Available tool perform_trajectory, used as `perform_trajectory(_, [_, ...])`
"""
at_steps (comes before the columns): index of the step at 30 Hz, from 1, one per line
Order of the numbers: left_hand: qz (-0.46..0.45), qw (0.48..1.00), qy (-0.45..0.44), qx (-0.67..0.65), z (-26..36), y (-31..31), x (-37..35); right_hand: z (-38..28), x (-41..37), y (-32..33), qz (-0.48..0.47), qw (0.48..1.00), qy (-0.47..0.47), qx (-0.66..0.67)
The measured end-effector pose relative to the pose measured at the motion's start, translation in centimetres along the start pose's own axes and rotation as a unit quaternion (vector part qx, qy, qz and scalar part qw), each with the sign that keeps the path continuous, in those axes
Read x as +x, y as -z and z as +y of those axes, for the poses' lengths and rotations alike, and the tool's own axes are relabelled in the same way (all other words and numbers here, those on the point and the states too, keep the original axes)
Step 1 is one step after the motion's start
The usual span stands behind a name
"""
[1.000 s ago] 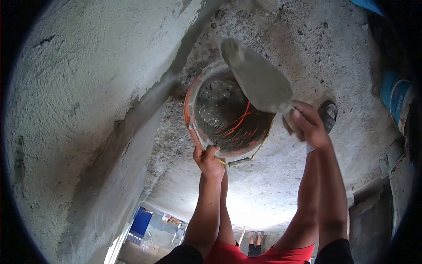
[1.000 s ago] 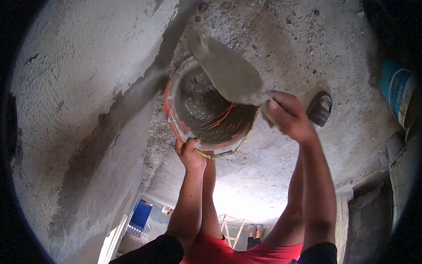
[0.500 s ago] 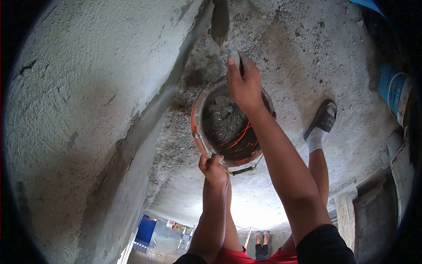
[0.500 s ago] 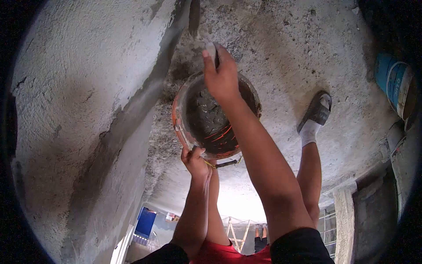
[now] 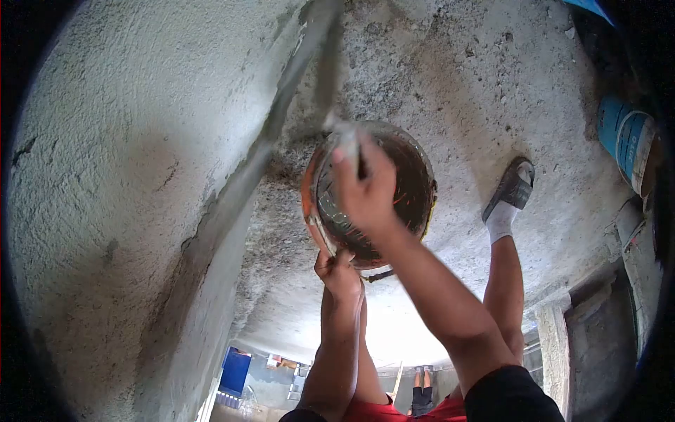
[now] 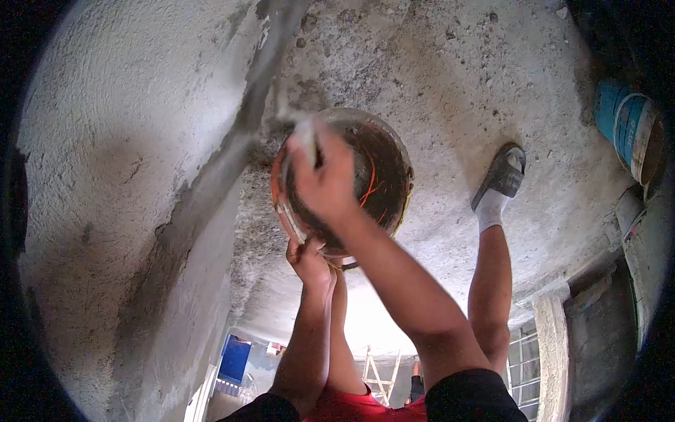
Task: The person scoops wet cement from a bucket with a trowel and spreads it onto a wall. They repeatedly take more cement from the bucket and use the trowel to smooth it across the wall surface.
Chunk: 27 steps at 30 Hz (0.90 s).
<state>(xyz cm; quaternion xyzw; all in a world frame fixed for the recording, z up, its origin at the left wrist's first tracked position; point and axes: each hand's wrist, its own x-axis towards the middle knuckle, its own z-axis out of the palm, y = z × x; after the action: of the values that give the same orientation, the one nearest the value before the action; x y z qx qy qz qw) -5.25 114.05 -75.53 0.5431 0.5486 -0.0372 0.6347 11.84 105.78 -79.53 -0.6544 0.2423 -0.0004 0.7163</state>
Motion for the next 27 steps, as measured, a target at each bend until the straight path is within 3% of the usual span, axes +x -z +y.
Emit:
perform_trajectory(1, [0.009,1.000,-0.006,0.001,-0.3,0.0,0.1,0.7,1.6,0.6,0.003,0.996,-0.084,0.028])
perform_trajectory(3, [0.018,1.000,-0.015,0.007,0.3,-0.9,-0.2,2.0,5.3,1.2,0.056,0.997,0.004,-0.061])
perform_trajectory(6, [0.026,0.999,-0.015,0.014,0.9,-1.8,-0.5,4.3,10.1,0.9,0.024,0.994,0.019,-0.104])
perform_trajectory(9, [0.017,1.000,-0.002,0.012,0.6,-1.4,-0.6,4.1,10.8,-2.0,0.030,0.999,0.024,-0.008])
perform_trajectory(14, [0.013,0.999,0.023,-0.034,0.2,-2.3,-1.2,2.7,5.8,-4.6,0.001,0.997,0.072,-0.018])
perform_trajectory(18, [-0.017,0.996,0.049,0.067,-0.9,-1.8,-1.5,0.9,1.6,-3.3,-0.020,0.992,0.122,0.028])
perform_trajectory(20, [-0.022,0.999,0.024,0.028,-4.2,0.6,-1.2,0.8,-0.1,-3.7,0.007,0.995,0.094,0.033])
perform_trajectory(22, [-0.051,0.995,0.018,0.089,-3.4,0.2,-1.8,1.0,-0.3,-4.3,0.045,0.995,-0.036,0.076])
perform_trajectory(23, [-0.076,0.994,-0.001,0.083,-3.3,-0.3,-2.2,1.3,0.1,-4.3,0.054,0.994,-0.053,0.082])
perform_trajectory(24, [-0.100,0.992,-0.019,0.076,-3.1,-0.8,-2.5,1.4,0.9,-4.7,0.057,0.993,-0.051,0.084])
perform_trajectory(25, [-0.075,0.993,0.055,-0.067,-3.1,-1.2,-2.2,1.6,1.8,-5.3,0.052,0.998,-0.028,0.037])
perform_trajectory(27, [-0.046,0.996,0.062,-0.054,-6.2,1.8,-2.3,1.4,2.7,-6.5,0.032,0.998,0.041,-0.045])
